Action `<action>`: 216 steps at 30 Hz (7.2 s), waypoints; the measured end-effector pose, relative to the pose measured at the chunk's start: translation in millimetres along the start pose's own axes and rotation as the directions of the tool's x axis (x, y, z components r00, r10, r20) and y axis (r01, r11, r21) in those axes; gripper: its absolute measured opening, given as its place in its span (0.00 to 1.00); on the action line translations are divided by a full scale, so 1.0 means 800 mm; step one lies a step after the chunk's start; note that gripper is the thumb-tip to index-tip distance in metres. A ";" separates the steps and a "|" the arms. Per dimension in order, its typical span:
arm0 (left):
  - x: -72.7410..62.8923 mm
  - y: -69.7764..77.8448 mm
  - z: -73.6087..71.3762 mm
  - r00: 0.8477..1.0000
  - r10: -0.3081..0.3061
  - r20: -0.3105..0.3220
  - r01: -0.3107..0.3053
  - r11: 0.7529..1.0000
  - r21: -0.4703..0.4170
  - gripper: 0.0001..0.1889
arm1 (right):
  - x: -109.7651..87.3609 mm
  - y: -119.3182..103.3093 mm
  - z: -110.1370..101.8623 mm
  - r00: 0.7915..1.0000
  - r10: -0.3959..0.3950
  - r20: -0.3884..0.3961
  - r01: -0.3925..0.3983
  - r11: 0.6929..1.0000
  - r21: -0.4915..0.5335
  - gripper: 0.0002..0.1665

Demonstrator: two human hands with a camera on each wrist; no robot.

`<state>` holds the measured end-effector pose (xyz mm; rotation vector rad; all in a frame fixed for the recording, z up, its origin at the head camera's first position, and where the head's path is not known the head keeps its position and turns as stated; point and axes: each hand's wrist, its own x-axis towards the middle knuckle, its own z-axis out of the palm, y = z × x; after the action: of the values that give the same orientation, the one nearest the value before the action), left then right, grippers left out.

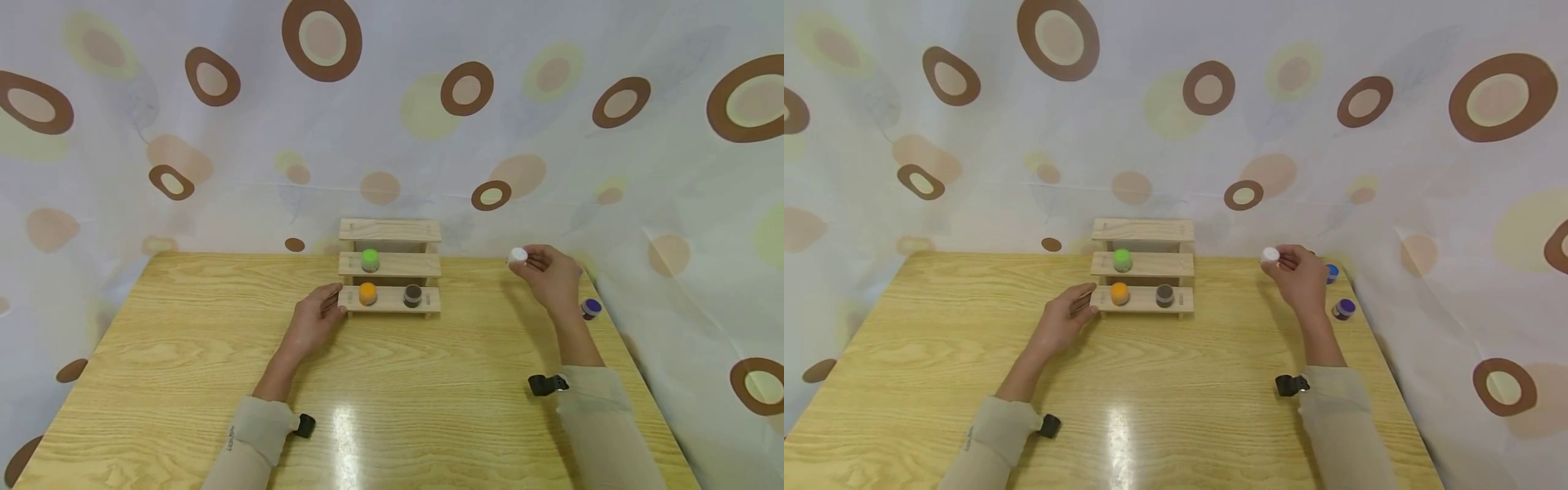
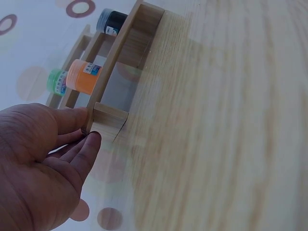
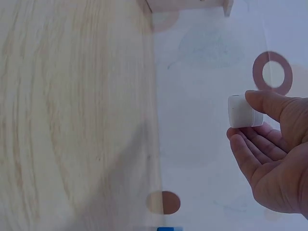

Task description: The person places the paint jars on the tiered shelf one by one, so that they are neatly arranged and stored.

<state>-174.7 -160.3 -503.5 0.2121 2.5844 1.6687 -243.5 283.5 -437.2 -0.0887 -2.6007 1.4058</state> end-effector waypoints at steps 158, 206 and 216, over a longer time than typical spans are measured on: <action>-0.012 0.002 -0.002 1.000 0.002 -0.016 -0.001 1.000 0.029 0.28 | -0.090 0.126 -0.114 0.906 0.288 -0.309 -0.225 0.949 0.223 0.29; -0.005 -0.001 0.001 0.999 0.040 -0.004 -0.040 0.999 0.025 0.28 | -0.052 0.121 -0.086 0.949 0.190 -0.253 -0.185 0.982 0.046 0.30; -0.005 -0.002 0.001 0.999 0.034 -0.001 -0.034 0.999 0.030 0.28 | -0.045 0.083 -0.073 0.970 0.159 -0.184 -0.151 0.987 0.061 0.32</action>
<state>-170.6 -160.9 -505.4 0.2579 2.6227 1.6428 -199.8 363.0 -466.5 -0.4071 -2.4496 1.4294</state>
